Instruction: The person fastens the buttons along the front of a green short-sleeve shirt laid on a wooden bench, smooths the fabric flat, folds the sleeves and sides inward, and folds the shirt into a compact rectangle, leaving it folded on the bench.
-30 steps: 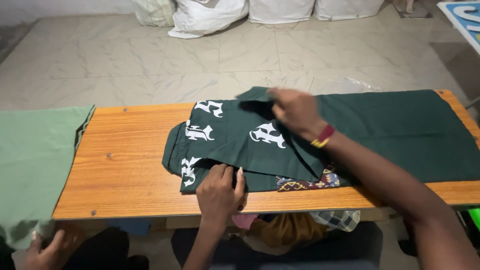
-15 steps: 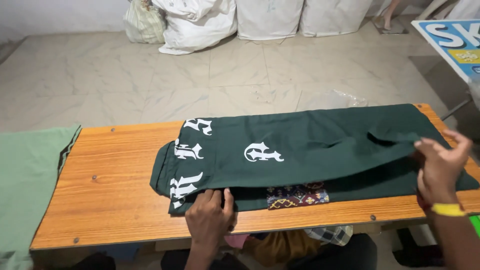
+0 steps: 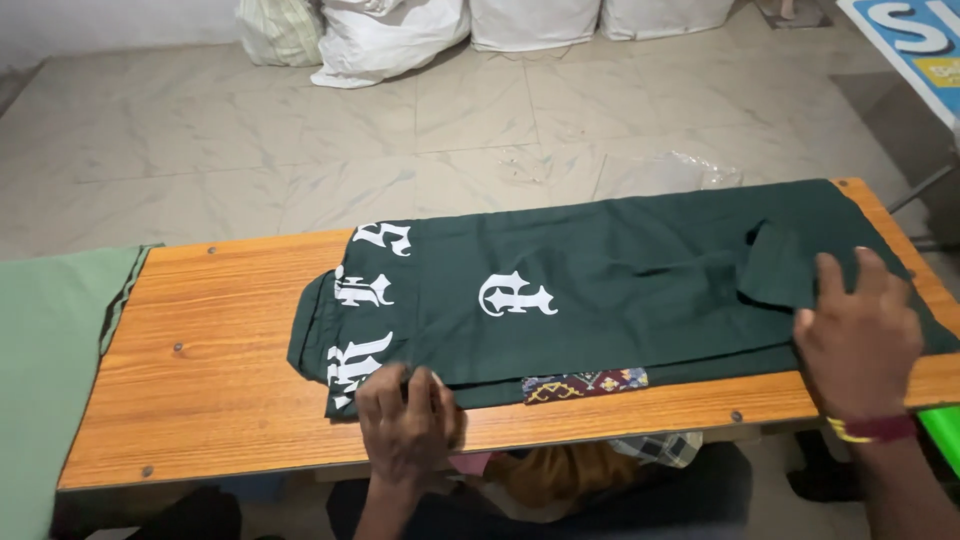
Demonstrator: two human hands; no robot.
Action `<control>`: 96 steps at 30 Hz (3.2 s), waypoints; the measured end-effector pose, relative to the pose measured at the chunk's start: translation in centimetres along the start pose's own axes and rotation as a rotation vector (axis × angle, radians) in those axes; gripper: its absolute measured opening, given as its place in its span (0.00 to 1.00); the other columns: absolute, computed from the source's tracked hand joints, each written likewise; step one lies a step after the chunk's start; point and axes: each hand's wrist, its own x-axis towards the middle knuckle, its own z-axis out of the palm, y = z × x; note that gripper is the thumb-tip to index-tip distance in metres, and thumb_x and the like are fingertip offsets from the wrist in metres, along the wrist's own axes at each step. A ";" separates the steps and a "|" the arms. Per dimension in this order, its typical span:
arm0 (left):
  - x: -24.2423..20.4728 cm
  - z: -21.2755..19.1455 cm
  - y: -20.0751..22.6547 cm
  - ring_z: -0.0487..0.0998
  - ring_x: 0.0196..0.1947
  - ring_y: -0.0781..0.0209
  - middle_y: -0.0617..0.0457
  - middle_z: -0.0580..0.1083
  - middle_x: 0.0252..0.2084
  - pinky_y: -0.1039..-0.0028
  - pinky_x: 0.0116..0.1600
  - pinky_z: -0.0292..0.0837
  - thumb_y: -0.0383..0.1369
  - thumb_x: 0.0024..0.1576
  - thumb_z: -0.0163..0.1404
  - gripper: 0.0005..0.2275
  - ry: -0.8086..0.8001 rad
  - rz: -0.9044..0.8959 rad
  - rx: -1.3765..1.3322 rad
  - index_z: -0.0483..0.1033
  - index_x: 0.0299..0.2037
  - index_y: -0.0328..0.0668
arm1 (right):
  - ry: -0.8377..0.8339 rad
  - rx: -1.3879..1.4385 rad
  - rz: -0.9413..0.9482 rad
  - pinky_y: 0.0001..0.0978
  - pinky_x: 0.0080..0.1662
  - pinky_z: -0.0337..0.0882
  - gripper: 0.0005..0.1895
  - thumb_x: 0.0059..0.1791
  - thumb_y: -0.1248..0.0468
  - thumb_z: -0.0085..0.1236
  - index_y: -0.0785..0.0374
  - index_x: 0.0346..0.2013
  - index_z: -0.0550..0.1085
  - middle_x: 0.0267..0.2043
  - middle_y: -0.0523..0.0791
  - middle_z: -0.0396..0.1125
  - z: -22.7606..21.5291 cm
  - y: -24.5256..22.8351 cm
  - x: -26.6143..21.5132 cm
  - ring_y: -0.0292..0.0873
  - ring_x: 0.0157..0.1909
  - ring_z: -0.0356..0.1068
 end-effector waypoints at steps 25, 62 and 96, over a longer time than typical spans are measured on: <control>8.1 2.7 1.2 0.72 0.60 0.50 0.48 0.77 0.51 0.56 0.63 0.65 0.40 0.60 0.52 0.13 -0.561 0.101 0.098 0.79 0.46 0.40 | 0.298 1.318 0.557 0.29 0.38 0.61 0.16 0.56 0.81 0.56 0.68 0.56 0.66 0.38 0.49 0.61 19.3 5.6 -2.2 0.43 0.35 0.61; 9.4 9.9 1.9 0.51 0.76 0.46 0.45 0.55 0.75 0.52 0.75 0.42 0.62 0.59 0.39 0.32 -0.761 0.465 -0.288 0.60 0.73 0.64 | -0.316 0.738 -0.259 0.55 0.72 0.45 0.39 0.60 0.44 0.27 0.74 0.72 0.53 0.77 0.60 0.48 13.9 1.4 2.3 0.57 0.79 0.44; 9.1 9.6 1.8 0.51 0.76 0.46 0.41 0.55 0.75 0.53 0.75 0.42 0.63 0.58 0.37 0.39 -0.723 0.456 -0.271 0.57 0.72 0.41 | -0.252 0.747 -0.247 0.56 0.72 0.48 0.35 0.60 0.47 0.30 0.73 0.72 0.57 0.75 0.59 0.51 16.4 1.0 2.5 0.57 0.78 0.48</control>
